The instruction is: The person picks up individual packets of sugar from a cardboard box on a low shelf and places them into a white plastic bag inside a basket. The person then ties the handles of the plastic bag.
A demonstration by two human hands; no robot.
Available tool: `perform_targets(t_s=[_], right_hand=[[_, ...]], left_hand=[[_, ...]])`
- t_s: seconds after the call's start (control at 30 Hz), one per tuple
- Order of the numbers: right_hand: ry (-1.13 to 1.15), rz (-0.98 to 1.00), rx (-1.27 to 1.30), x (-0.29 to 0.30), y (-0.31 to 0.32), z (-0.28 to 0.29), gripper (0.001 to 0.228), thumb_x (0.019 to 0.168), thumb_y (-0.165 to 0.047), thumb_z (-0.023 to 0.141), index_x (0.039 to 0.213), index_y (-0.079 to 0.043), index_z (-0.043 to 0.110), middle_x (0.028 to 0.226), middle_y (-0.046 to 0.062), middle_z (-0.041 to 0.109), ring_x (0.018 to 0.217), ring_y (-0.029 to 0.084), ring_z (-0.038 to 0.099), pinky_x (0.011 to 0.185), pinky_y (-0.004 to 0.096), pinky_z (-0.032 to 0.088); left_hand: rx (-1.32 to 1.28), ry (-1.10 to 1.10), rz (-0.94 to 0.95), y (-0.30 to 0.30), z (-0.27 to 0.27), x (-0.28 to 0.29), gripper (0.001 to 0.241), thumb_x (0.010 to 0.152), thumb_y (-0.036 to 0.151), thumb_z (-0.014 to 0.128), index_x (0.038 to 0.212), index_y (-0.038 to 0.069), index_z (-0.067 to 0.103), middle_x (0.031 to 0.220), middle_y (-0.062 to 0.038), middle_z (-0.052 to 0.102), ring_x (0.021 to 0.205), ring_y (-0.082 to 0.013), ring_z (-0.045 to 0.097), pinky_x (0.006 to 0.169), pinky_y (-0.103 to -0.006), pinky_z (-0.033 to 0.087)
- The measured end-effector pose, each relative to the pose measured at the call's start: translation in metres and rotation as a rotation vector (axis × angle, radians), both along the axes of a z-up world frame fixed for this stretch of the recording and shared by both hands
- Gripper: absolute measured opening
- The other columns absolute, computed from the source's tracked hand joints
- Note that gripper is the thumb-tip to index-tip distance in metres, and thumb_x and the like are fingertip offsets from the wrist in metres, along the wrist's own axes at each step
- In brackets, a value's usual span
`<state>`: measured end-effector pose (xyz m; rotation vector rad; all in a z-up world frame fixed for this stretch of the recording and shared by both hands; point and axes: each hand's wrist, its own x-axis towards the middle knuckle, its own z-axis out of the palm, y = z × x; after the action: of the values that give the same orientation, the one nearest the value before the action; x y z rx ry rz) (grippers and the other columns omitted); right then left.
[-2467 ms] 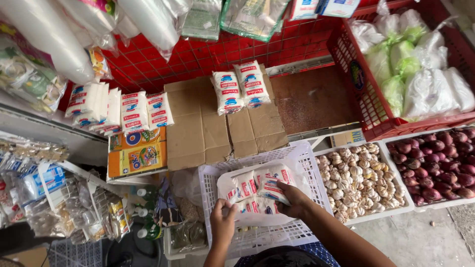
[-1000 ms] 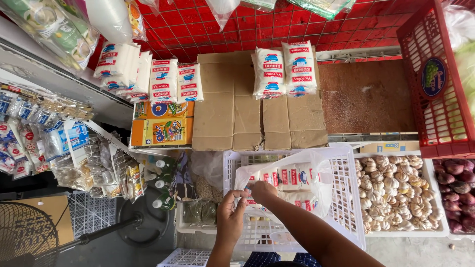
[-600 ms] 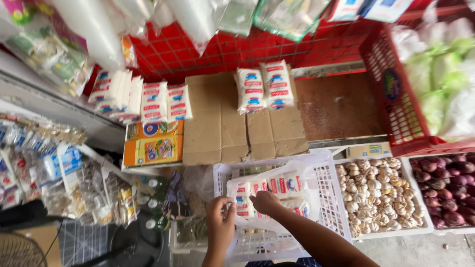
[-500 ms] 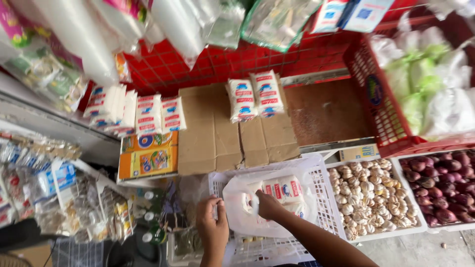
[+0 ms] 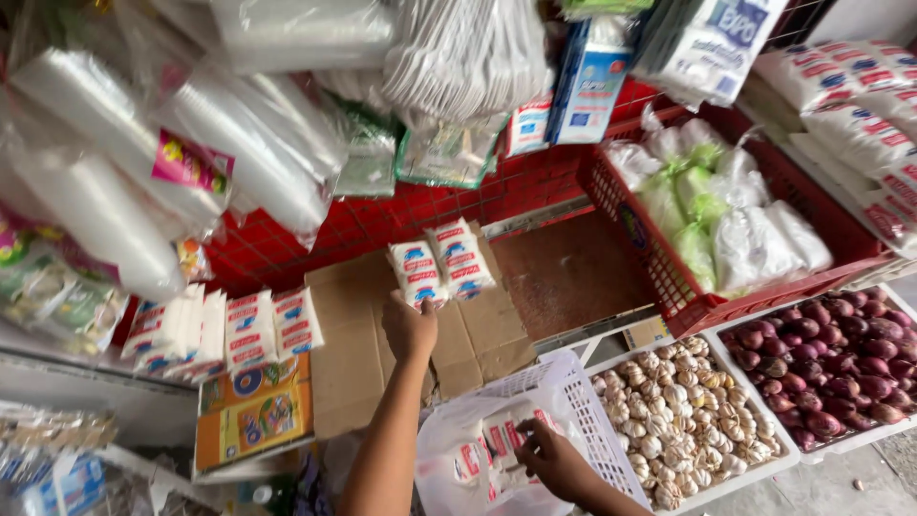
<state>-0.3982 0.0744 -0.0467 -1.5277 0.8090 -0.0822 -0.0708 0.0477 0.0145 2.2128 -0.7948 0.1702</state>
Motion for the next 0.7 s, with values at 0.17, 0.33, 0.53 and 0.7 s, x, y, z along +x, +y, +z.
perform_targets(t_s=[0.17, 0.33, 0.53, 0.7], right_hand=[[0.03, -0.003, 0.125, -0.01, -0.008, -0.019, 0.032, 0.097, -0.024, 0.066, 0.125, -0.009, 0.061, 0.088, 0.007, 0.074, 0.073, 0.016, 0.071, 0.064, 0.031, 0.057], [0.009, 0.012, 0.243, -0.007, -0.017, -0.026, 0.032, 0.099, -0.029, 0.068, 0.124, -0.009, 0.063, 0.092, 0.006, 0.075, 0.076, 0.014, 0.071, 0.068, 0.028, 0.058], [0.066, 0.013, 0.239, 0.001, -0.016, 0.009, 0.032, 0.098, -0.032, 0.066, 0.122, -0.011, 0.065, 0.093, 0.004, 0.074, 0.077, 0.012, 0.07, 0.065, 0.029, 0.057], [-0.003, -0.047, 0.324, -0.008, -0.014, 0.014, 0.034, 0.097, -0.034, 0.067, 0.121, -0.009, 0.067, 0.092, 0.002, 0.073, 0.076, 0.012, 0.068, 0.063, 0.029, 0.053]], left_hand=[[0.372, 0.208, 0.21, -0.049, -0.003, 0.031, 0.072, 0.086, 0.049, 0.076, 0.131, 0.0, 0.049, 0.125, -0.022, 0.061, 0.113, -0.0429, 0.06, 0.089, -0.0535, 0.054], [0.554, 0.329, 0.243, -0.067, -0.013, 0.047, 0.083, 0.087, 0.053, 0.074, 0.14, -0.003, 0.045, 0.129, -0.02, 0.062, 0.117, -0.0409, 0.061, 0.09, -0.0538, 0.055], [0.549, 0.534, 0.227, -0.067, 0.019, 0.047, 0.056, 0.08, 0.045, 0.08, 0.125, 0.014, 0.068, 0.131, -0.013, 0.067, 0.123, -0.0368, 0.062, 0.101, -0.0549, 0.049], [0.231, 0.405, 0.142, -0.059, -0.034, 0.058, 0.056, 0.076, 0.034, 0.088, 0.12, 0.005, 0.069, 0.113, -0.019, 0.074, 0.103, -0.0374, 0.072, 0.086, -0.0476, 0.058]])
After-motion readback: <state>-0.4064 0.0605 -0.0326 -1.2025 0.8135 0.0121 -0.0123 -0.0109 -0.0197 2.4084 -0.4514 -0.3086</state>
